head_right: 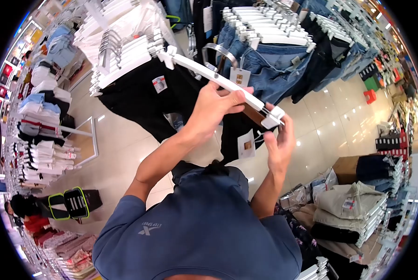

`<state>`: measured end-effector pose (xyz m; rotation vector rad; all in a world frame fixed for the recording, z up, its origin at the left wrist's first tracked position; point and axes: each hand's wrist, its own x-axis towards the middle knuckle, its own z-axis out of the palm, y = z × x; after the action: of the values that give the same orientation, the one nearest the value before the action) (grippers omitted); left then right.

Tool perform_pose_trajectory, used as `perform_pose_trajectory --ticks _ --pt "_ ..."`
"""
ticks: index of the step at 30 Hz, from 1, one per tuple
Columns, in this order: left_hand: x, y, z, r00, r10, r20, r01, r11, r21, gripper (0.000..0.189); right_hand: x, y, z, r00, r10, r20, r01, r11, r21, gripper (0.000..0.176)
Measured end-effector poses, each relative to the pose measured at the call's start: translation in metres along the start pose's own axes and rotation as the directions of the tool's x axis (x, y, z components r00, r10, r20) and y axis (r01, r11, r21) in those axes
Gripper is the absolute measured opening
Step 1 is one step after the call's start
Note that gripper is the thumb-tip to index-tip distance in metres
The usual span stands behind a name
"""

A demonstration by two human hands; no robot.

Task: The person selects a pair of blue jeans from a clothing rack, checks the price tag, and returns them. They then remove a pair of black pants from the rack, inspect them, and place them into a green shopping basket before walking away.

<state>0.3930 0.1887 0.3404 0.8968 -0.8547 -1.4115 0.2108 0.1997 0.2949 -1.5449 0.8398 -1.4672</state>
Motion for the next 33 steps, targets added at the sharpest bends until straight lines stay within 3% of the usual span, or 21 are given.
perform_pose_trajectory --ticks 2,3,4,7,10,15,20,26,33 --pt "0.002 -0.001 0.002 1.0 0.015 0.007 -0.014 1.0 -0.022 0.038 0.009 -0.002 0.008 0.993 0.087 -0.085 -0.091 0.995 -0.04 0.051" --pt "0.002 -0.001 0.004 1.0 0.012 0.028 -0.011 0.999 -0.046 0.037 0.017 0.003 0.013 0.99 0.021 -0.136 -0.039 0.991 -0.125 0.039" --pt "0.002 -0.002 0.004 0.999 0.008 0.047 -0.005 0.998 -0.068 0.036 0.02 0.0 0.017 0.977 0.105 -0.187 -0.123 0.989 -0.086 0.031" --pt "-0.001 0.002 0.005 0.998 0.015 0.067 -0.002 0.983 -0.185 0.034 0.029 0.012 0.014 0.974 0.05 -0.223 -0.095 0.976 -0.194 0.019" --pt "0.0 0.003 -0.002 0.995 0.016 0.097 0.004 0.979 -0.205 0.039 0.039 0.011 0.015 0.973 0.131 -0.189 -0.147 0.986 -0.075 0.019" --pt "-0.002 0.008 -0.007 0.994 0.054 0.094 -0.024 0.954 -0.299 0.041 0.062 0.016 0.017 0.964 0.265 -0.004 -0.258 0.942 0.216 0.016" --pt "-0.002 0.005 -0.011 0.999 0.05 0.019 -0.041 0.941 -0.336 0.032 0.079 0.034 0.018 0.91 0.393 0.132 -0.413 0.889 0.198 0.026" --pt "-0.002 0.005 -0.011 0.998 0.056 -0.018 -0.058 0.935 -0.349 0.029 0.093 0.051 0.014 0.854 0.406 0.325 -0.483 0.851 0.208 0.03" --pt "-0.005 0.006 -0.01 0.997 0.069 -0.037 -0.078 0.932 -0.354 0.029 0.097 0.059 0.017 0.843 0.419 0.337 -0.499 0.843 0.199 0.029"
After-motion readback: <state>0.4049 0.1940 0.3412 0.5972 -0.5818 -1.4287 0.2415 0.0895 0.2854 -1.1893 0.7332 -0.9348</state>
